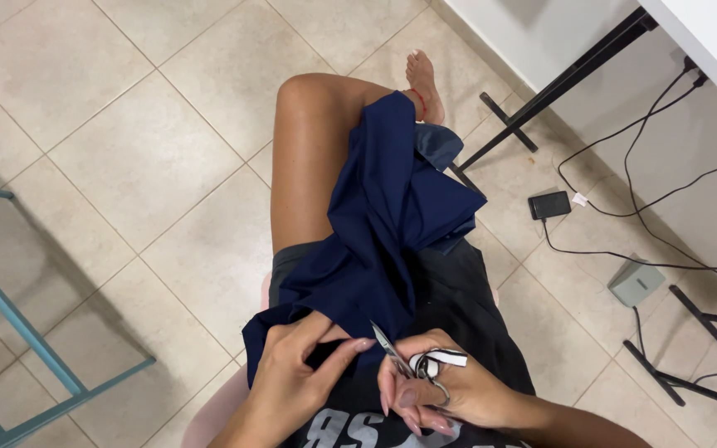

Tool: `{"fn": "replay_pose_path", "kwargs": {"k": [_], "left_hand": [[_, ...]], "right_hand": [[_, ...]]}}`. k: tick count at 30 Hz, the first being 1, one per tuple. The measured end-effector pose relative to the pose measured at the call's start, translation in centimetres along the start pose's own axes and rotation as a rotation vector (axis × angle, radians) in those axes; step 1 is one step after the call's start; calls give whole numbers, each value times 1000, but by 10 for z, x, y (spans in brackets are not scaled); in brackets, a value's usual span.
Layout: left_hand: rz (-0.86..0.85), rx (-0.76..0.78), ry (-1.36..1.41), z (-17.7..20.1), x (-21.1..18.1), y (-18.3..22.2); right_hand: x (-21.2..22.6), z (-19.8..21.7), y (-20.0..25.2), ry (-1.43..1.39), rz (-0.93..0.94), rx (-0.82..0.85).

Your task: Trimming excess threads from a blue garment using small scissors

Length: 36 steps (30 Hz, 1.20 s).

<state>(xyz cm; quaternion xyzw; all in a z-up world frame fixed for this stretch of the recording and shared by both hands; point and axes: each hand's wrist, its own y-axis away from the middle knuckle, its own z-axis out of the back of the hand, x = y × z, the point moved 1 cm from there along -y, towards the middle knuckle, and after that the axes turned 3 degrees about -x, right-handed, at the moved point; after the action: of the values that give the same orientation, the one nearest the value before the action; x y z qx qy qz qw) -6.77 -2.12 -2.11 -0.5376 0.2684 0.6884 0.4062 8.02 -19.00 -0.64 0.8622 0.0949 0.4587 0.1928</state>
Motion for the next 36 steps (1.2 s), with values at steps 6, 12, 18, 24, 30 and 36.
{"fn": "replay_pose_path", "kwargs": {"k": [6,12,18,24,30,36], "left_hand": [[-66,34,-31,0,3,2],[-50,76,-13,3,5,4],[-12,41,30,1,0,3],[-20,67,95,0,-8,0],[-80,84,-19,-5,4,5],[-102,77,0,-4,3,5]], "right_hand": [[-3,2,3,-11,-55,-14],[2,3,2,49,-83,47],[-13,5,4,109,-19,-64],[-10,1,3,69,82,-60],[-6,1,6,67,55,-43],[-9,0,9,-5,39,-19]]}}
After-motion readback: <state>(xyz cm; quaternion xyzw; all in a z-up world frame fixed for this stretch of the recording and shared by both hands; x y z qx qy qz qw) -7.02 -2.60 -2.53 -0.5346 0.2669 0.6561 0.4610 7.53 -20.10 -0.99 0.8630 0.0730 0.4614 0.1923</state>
